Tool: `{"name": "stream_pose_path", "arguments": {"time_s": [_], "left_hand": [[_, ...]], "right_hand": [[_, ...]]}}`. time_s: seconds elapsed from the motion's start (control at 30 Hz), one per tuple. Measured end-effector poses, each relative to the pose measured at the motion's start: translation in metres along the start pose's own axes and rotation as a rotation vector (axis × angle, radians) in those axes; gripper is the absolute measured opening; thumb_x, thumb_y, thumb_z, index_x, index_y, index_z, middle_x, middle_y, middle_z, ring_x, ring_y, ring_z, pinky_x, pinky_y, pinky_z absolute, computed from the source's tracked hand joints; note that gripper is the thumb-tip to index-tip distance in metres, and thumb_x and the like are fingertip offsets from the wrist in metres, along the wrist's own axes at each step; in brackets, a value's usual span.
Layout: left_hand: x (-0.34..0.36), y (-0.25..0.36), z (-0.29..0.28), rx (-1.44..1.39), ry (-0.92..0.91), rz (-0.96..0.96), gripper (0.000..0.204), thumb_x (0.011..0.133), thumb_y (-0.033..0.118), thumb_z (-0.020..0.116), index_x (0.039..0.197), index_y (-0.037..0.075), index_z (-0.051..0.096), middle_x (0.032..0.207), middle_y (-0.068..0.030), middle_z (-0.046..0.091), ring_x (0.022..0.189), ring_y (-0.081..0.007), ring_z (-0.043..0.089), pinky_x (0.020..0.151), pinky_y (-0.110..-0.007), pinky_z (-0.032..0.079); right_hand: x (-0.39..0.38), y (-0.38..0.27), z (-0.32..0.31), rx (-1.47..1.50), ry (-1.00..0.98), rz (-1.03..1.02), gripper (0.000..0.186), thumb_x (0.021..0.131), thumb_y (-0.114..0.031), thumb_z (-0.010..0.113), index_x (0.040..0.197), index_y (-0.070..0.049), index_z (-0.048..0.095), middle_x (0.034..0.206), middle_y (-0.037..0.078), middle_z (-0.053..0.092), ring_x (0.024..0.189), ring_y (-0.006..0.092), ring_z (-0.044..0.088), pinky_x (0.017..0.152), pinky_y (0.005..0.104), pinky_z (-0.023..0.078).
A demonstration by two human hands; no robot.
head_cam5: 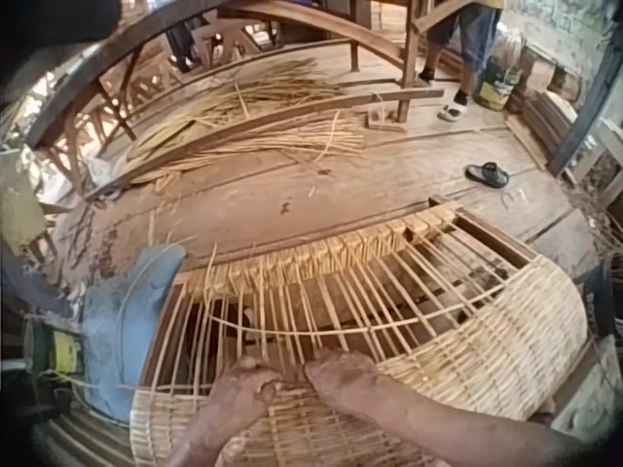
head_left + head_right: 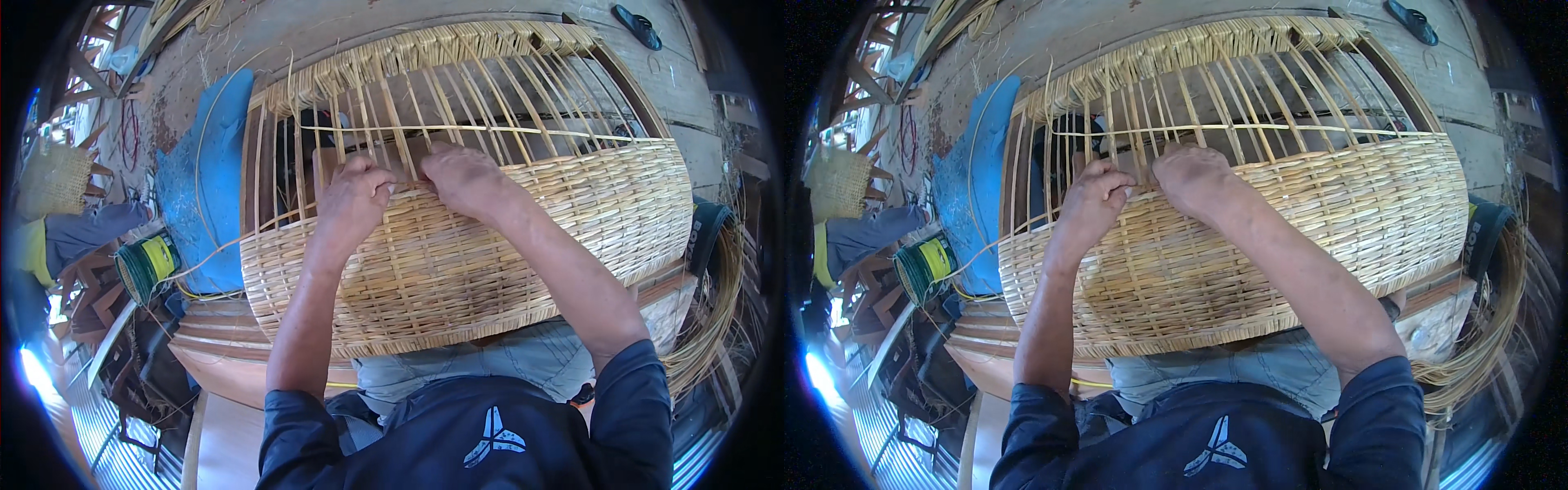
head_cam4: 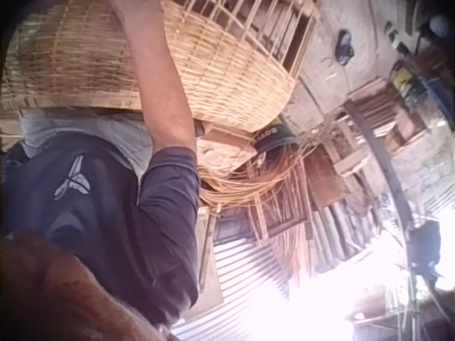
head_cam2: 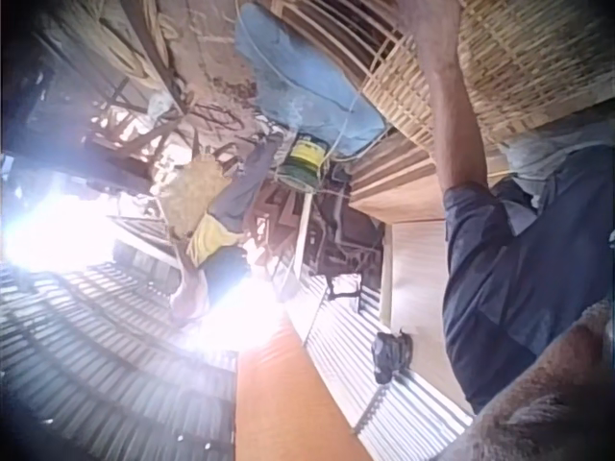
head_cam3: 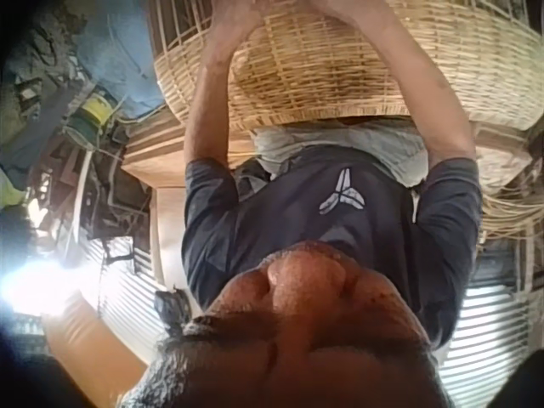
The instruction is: Weaving and assembling a bamboo birdcage structure using bamboo strips and a staple gun.
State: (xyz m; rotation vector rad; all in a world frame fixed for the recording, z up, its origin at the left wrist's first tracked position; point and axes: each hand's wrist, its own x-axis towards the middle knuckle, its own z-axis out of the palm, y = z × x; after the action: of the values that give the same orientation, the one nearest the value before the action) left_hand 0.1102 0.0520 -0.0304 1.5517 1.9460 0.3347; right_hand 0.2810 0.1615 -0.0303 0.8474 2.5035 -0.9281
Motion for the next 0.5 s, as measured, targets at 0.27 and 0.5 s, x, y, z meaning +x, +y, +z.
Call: {"name": "stream_pose_path", "arguments": {"time_s": [0.27,0.5], "left_hand": [[0.004,0.002,-0.007,-0.063,-0.057,-0.029,0.016,0.089,0.018,0.061,0.096,0.008,0.072,0.102,-0.011,0.062,0.103,-0.0305,0.059,0.09,-0.041,0.047],[-0.023,0.013,-0.018,-0.014,-0.023,0.096,0.02,0.084,0.005,0.062,0.103,0.005,0.068,0.106,-0.0159,0.059,0.102,-0.033,0.058,0.087,-0.043,0.047]], "right_hand": [[-0.016,-0.003,0.02,-0.004,0.271,-0.074,0.012,0.079,-0.004,0.062,0.092,-0.004,0.062,0.107,0.013,0.058,0.099,0.0318,0.062,0.084,0.0418,0.051],[-0.028,0.002,0.019,-0.001,0.219,-0.163,0.021,0.08,-0.009,0.059,0.099,-0.006,0.065,0.108,0.01,0.059,0.106,0.0265,0.059,0.088,0.0405,0.046]]}}
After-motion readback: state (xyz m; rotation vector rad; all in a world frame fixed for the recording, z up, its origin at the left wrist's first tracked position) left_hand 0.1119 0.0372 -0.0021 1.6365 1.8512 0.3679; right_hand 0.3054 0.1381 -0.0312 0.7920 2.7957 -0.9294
